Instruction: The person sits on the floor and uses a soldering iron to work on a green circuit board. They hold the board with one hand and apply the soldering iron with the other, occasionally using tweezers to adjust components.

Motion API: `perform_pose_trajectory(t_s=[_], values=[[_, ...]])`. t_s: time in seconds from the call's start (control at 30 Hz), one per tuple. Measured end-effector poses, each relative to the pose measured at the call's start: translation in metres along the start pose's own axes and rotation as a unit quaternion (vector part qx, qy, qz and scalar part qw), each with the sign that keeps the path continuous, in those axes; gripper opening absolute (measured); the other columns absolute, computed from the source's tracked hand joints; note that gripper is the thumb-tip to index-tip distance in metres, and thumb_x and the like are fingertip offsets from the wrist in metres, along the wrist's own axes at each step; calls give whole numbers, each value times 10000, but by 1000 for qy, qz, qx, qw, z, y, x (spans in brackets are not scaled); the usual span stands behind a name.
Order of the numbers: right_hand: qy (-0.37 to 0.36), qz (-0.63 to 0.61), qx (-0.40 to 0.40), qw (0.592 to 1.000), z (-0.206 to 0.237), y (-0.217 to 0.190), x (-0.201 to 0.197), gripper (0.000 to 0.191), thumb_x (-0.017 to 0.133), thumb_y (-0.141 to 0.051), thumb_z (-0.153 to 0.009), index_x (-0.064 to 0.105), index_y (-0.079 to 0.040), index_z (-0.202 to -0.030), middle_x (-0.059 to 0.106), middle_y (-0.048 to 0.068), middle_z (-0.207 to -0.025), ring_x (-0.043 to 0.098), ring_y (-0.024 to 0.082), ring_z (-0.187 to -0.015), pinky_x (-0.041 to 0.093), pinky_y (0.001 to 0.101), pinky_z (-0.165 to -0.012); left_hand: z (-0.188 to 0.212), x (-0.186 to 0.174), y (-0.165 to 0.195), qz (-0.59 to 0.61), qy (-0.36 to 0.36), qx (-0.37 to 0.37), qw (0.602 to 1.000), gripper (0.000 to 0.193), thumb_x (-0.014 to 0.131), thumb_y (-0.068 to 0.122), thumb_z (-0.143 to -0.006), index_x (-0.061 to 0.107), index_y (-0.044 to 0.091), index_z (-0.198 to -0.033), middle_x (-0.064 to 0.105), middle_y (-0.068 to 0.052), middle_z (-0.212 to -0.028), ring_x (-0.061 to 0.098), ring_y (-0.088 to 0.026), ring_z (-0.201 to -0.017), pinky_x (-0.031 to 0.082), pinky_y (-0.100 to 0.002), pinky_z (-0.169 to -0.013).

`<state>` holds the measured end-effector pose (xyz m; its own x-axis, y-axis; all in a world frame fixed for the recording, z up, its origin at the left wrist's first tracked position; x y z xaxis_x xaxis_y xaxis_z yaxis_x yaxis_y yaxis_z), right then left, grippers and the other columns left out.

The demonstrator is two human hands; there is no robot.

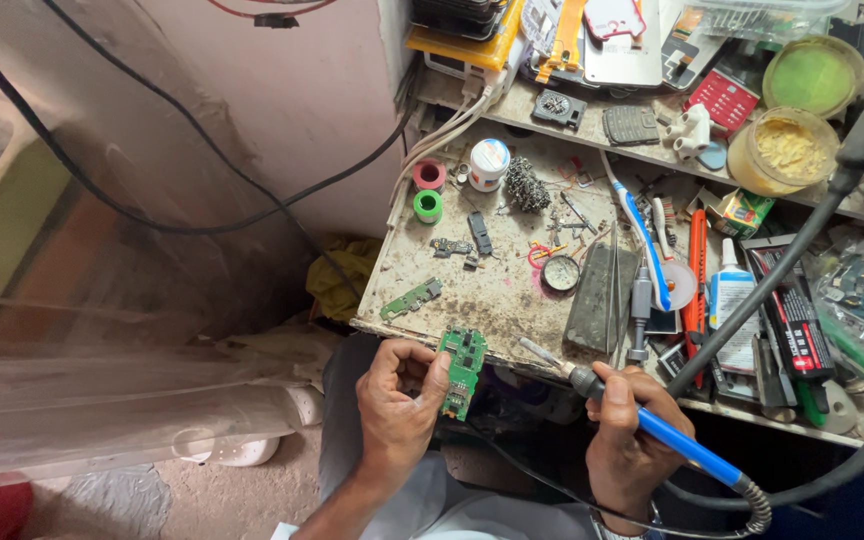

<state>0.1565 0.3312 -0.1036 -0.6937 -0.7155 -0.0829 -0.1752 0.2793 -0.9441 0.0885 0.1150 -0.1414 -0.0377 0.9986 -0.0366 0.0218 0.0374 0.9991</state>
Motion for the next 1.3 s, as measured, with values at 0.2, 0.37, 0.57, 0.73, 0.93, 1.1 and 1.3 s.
perform_pose_trajectory(t_s=[0.2,0.37,0.57,0.73,0.93,1.1,1.3], values=[[-1,-3,1,1000,0,1,0,248,637,-152,-1011,700,77,-942,588,71,-664,531,118,-600,400,251,-594,-1,0,3,1,-9,-3,1000,157,760,134,-921,630,46,-920,674,21,-739,604,-22,-631,521,-194,-571],[1,-2,1,1000,1,2,-1,243,637,-146,-1009,697,78,-937,594,72,-667,536,120,-601,410,251,-590,-1,1,4,1,-7,0,1000,165,764,136,-917,627,45,-917,668,19,-724,605,-23,-626,517,-194,-569],[0,1,1,1000,0,1,-1,244,636,-147,-1010,696,79,-939,595,71,-676,539,120,-604,409,251,-592,-1,1,3,-3,-10,0,1000,165,767,137,-914,630,45,-914,665,21,-721,600,-23,-628,513,-195,-570],[4,-2,3,1000,1,1,0,244,639,-146,-1009,697,81,-943,589,70,-672,534,120,-603,405,252,-591,-1,1,2,-4,-8,9,1000,166,771,135,-914,630,47,-916,661,22,-732,596,-24,-639,513,-194,-580],[1,2,-5,1000,0,1,-1,237,636,-137,-1014,693,80,-935,600,73,-683,541,122,-612,414,255,-600,-1,1,1,-9,-10,10,1000,170,769,141,-915,625,52,-917,663,24,-728,603,-22,-636,519,-195,-576],[2,-11,-1,1000,1,2,0,232,636,-130,-1012,693,83,-941,592,75,-680,534,121,-605,406,254,-595,-1,1,1,-12,-10,12,1000,168,770,136,-916,626,50,-915,660,21,-713,599,-25,-625,515,-197,-569],[1,0,-12,1000,1,1,0,232,628,-127,-1013,686,84,-938,603,81,-687,538,125,-608,413,258,-602,-2,1,1,-19,-9,10,1000,167,771,132,-908,625,49,-904,666,22,-704,610,-24,-615,518,-196,-560]])
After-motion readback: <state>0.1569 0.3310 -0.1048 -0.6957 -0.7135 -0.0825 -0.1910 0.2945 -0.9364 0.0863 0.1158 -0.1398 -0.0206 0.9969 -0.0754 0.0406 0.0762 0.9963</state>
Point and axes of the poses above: each hand's wrist, its own z-axis away from the middle knuckle, its own x-axis out of the palm, y = z × x, the point moved 3 cm from there along -z, towards the middle knuckle
